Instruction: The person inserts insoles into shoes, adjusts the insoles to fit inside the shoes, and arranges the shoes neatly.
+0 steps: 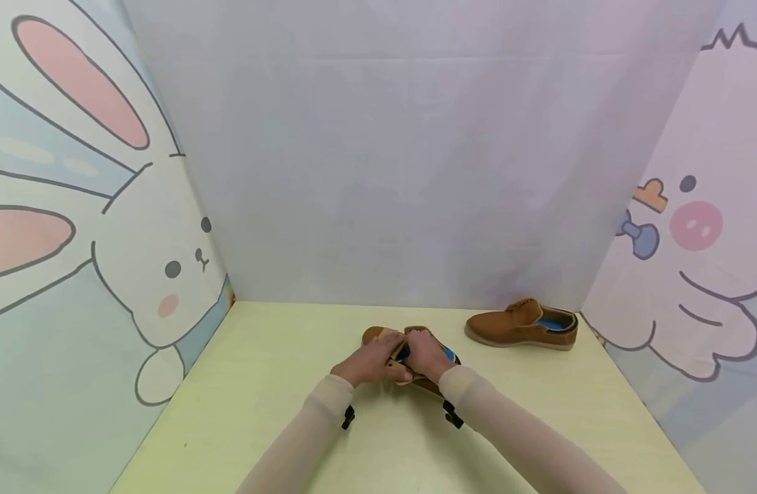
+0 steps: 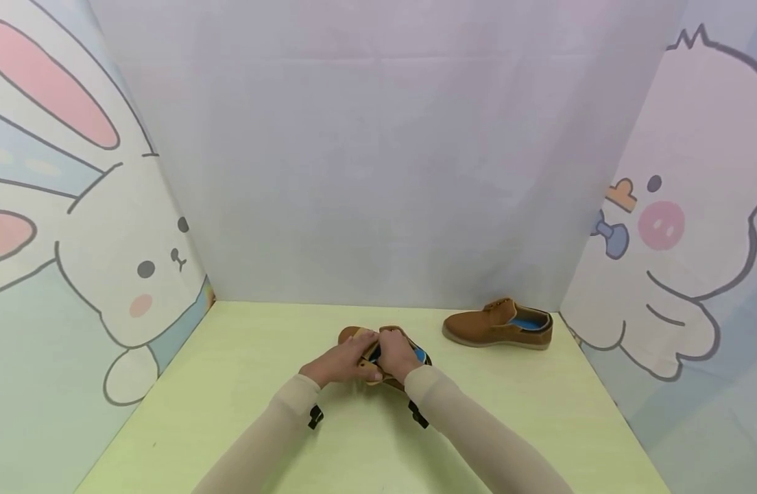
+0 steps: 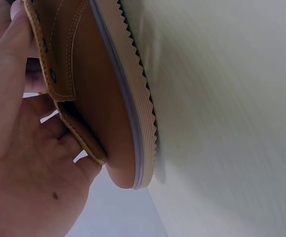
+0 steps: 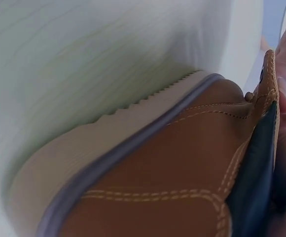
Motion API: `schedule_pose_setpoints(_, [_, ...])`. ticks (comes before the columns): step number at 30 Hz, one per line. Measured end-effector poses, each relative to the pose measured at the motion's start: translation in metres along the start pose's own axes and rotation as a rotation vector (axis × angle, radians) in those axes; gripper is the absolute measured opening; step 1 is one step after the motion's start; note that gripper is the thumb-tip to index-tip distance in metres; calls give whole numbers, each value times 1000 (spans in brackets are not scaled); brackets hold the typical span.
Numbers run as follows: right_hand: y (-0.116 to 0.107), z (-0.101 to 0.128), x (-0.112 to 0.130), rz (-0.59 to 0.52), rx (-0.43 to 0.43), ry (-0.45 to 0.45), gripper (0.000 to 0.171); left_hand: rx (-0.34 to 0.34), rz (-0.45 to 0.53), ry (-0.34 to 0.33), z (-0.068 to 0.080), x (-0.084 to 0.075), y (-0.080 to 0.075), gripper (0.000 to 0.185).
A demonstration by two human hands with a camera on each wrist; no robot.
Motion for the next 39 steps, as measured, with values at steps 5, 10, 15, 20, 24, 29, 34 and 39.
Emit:
schedule_pose_setpoints(5, [3,4,0,14,2,-42,8,6,0,-8,1,0,0,92])
schedule_pose_setpoints(10, [1,14,3,45,68,-92,27,1,35,6,2,0,1,94])
schedule_pose_setpoints(15, [-8,25,3,111,167,-139,18,6,5,-11,3,0,2,94])
schedule_pose_setpoints(20, [-12,25,-5,96,210,-161,27,-8,-13,-11,3,0,0,95])
schedule_pose_setpoints(24, [-12,21,-13,25,213,-186,24,-12,2,9,2,0,0,95])
schedule_pose_setpoints(29, [-13,24,-15,-12,207,-194,22,-11,0,2,0,0,2,95])
schedule_pose_setpoints(34, [-17,34,-11,81,154,-99,18,-7,1,7,-1,1,3,94])
schedule_pose_setpoints(39, [-20,41,-9,171,146,-22,27,-2,27,-4,2,0,3,91])
Point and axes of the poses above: each hand's wrist, its own z-axis away from the middle knuckle, its own y-axis out of the palm, x = y × z, the point moved 2 cm from there along -z, towards the middle knuckle, and after that the axes turned 14 degrees about x, right-handed, at the moved point
